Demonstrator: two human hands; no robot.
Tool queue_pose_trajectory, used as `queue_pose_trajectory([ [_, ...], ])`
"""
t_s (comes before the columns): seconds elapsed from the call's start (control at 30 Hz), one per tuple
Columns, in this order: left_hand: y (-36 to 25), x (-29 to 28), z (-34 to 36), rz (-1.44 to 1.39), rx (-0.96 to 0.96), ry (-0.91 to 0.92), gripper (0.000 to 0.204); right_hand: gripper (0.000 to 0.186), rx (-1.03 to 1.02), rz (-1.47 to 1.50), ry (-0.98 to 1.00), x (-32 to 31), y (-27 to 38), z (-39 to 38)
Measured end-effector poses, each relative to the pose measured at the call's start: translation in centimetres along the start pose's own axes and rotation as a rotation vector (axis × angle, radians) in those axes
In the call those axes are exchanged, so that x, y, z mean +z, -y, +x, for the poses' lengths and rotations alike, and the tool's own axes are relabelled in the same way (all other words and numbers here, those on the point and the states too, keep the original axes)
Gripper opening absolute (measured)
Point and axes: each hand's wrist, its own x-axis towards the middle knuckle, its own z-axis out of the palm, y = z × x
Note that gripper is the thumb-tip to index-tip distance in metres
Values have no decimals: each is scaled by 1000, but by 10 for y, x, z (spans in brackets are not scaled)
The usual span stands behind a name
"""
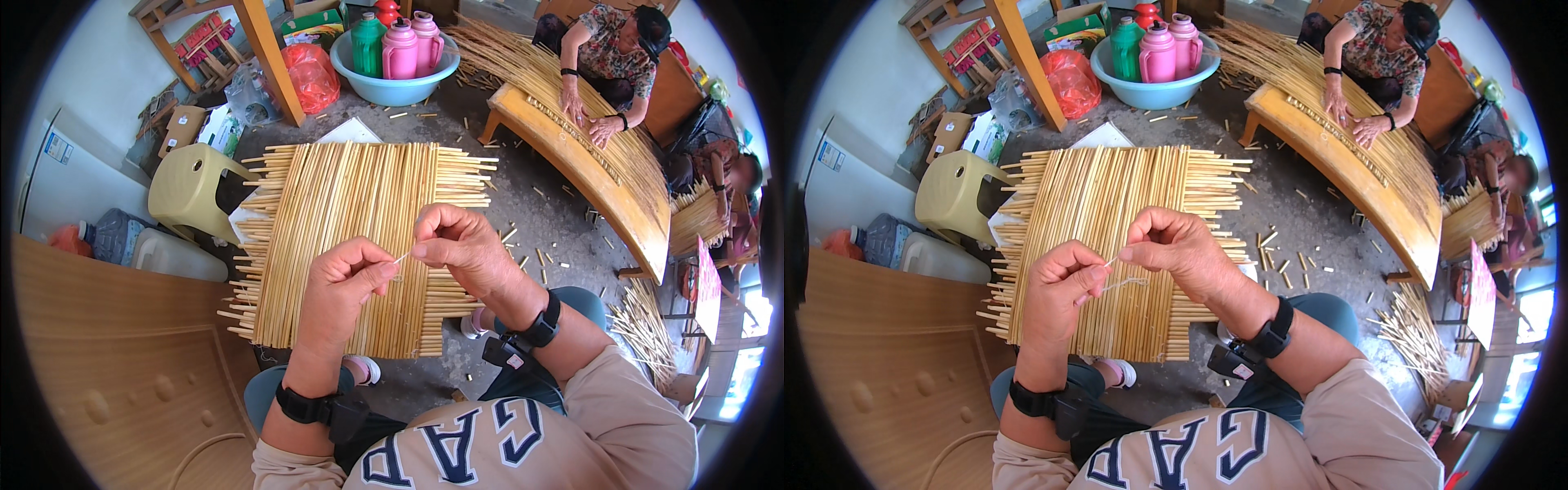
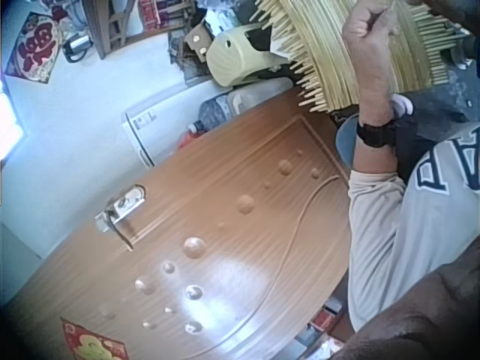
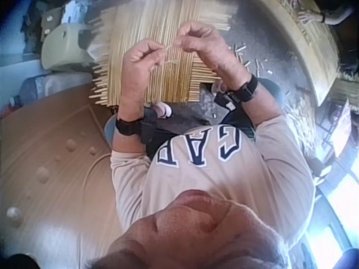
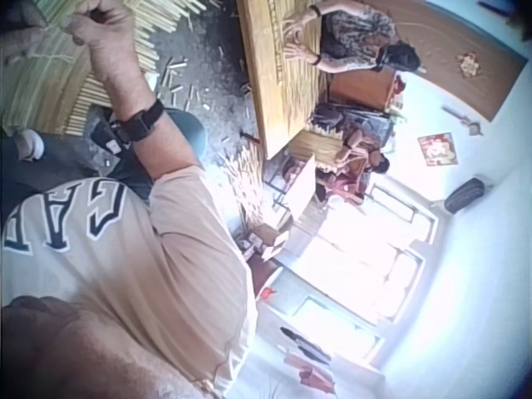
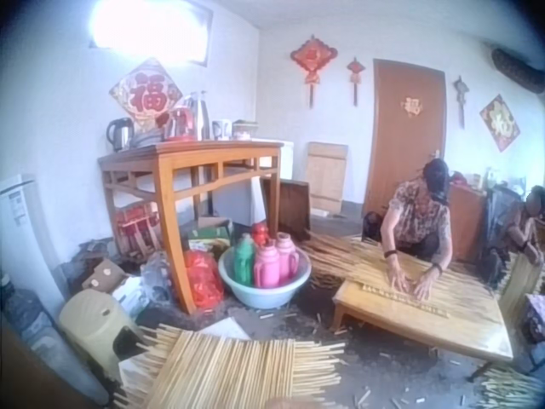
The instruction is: The person sits on the floor and weaves thin bamboo strips into a mat using a white string. They thread the string through the strips, pull it tight, and use red-handled scissors to cut the excess string. The person adjusts the mat's position and continues the weaving process.
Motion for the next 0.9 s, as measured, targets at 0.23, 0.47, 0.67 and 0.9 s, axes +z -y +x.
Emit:
queue_pose_trajectory([
  [0.23,2,-5,0,-109,-9,-24,4,12,-83,-121,0,1,7,3],
  [0.47,3,-5,0,-126,-28,-51,4,18,-80,-172,5,-3,16,2],
  [0.67,9,-9,4,180,-50,-135,8,21,-213,-477,-14,-5,13,-1],
  [0.9,16,23,6,-180,38,-27,29,25,-457,-929,53,10,15,-7],
])
